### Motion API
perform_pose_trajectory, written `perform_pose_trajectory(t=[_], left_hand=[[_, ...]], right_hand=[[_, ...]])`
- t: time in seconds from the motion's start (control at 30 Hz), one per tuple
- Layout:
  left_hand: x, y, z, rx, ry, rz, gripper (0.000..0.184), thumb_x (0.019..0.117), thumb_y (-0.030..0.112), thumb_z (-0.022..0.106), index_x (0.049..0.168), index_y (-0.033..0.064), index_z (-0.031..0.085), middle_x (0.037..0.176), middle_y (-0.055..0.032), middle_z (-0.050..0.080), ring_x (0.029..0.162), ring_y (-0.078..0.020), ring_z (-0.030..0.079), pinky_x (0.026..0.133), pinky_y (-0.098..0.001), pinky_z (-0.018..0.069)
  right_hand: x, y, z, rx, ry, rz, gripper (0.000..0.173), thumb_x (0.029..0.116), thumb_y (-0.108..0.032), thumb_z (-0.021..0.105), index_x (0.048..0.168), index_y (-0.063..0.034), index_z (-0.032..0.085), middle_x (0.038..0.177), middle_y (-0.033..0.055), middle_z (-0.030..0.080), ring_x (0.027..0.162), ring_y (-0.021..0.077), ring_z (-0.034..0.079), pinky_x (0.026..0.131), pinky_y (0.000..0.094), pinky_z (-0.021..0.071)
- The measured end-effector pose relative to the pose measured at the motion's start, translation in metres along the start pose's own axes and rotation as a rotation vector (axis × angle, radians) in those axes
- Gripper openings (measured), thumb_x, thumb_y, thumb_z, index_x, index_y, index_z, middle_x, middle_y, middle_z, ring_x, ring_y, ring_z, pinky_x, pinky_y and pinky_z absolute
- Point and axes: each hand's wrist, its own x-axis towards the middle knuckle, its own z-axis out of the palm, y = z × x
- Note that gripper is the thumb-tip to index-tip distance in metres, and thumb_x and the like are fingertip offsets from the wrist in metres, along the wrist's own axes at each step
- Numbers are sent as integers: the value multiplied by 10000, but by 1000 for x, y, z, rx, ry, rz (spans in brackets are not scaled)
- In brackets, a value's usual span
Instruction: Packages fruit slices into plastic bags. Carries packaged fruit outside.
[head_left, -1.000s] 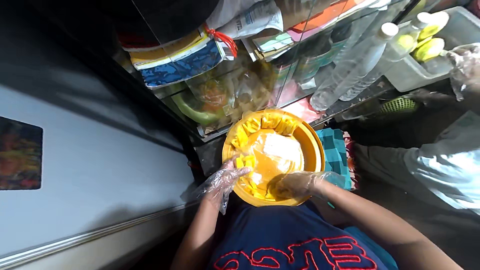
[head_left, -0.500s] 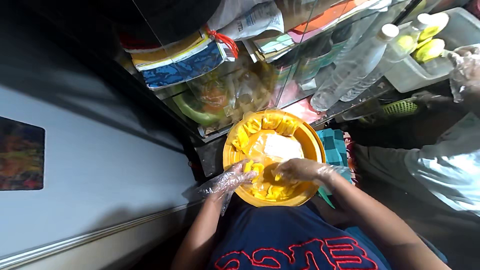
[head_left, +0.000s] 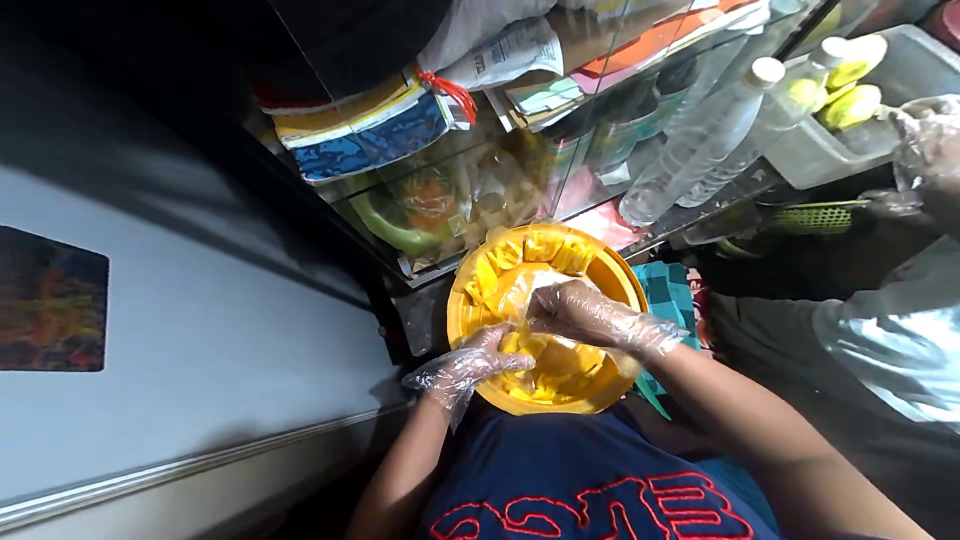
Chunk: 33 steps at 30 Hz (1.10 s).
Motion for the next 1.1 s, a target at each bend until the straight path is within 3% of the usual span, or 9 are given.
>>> perform_pose_trajectory(t=[0.13, 0.33, 0.47, 0.6, 0.73, 0.83, 0.93, 1.0, 1.1], left_hand=[[-1, -1, 4, -100, 21, 10, 491, 895, 132, 762, 1328, 1, 569, 1164, -121, 670, 997, -110, 659, 921, -303, 542], [1, -3, 8, -134, 65, 33, 498, 890, 113, 763, 1331, -6, 566, 1188, -122, 657, 1026, -98, 645, 928, -280, 533], [2, -6, 8, -97, 64, 35, 500, 890, 95, 755, 1338, -18, 562, 1229, -142, 647, 1084, -118, 630, 976, -300, 507], [-2, -8, 10, -258, 108, 67, 491, 913, 51, 716, 1360, -18, 526, 1215, -124, 640, 1039, -94, 636, 924, -266, 530], [0, -15, 8, -371, 129, 115, 498, 942, 35, 673, 1398, -6, 477, 1187, -120, 635, 1002, -104, 642, 894, -280, 548], [-4, -11, 8, -308, 228, 154, 375, 1029, 136, 583, 1378, 15, 514, 1204, -105, 640, 1024, -93, 627, 905, -283, 531], [-7, -7, 8, -123, 350, 164, 344, 1085, 213, 478, 1358, 33, 585, 1327, -140, 625, 1215, -176, 591, 1052, -374, 470], [-6, -3, 8, -17, 407, 162, 345, 1096, 225, 450, 1310, 20, 626, 1304, -162, 639, 1230, -222, 587, 1072, -425, 445], [-5, -2, 9, 108, 515, 233, 318, 1087, 195, 471, 1239, 3, 673, 1217, -169, 686, 1182, -235, 631, 1071, -431, 459]], right_hand=[[3, -2, 0, -4, -52, -22, 106, 968, -86, 659, 951, -29, 747, 874, 102, 695, 824, 217, 670, 792, 411, 553], [9, 0, 13, 36, -159, 22, 102, 952, -108, 673, 889, -37, 713, 788, 79, 671, 743, 187, 639, 705, 409, 518], [12, -8, 21, 87, -243, 95, 112, 973, -77, 645, 984, 25, 688, 880, 141, 669, 822, 236, 636, 778, 434, 510], [9, 4, 11, 168, -200, 36, 237, 1011, -153, 631, 1153, 31, 675, 992, 170, 702, 919, 261, 675, 878, 465, 536], [9, 8, 4, -34, -193, 74, 317, 938, -279, 747, 1126, -25, 718, 1088, 202, 676, 1075, 370, 629, 972, 566, 480], [10, 13, 7, -20, -121, 83, 264, 969, -266, 707, 1042, -13, 716, 1046, 191, 662, 985, 335, 647, 893, 533, 514], [8, 9, 8, 58, -15, 62, 209, 958, -199, 719, 993, 7, 705, 1009, 176, 668, 925, 298, 657, 857, 483, 540], [5, 5, 7, 73, 53, 63, 220, 977, -218, 699, 981, 2, 697, 968, 152, 670, 887, 266, 660, 833, 462, 547], [3, 6, 11, 74, 179, 34, 224, 977, -237, 692, 909, -24, 673, 770, 89, 630, 696, 211, 621, 665, 428, 521]])
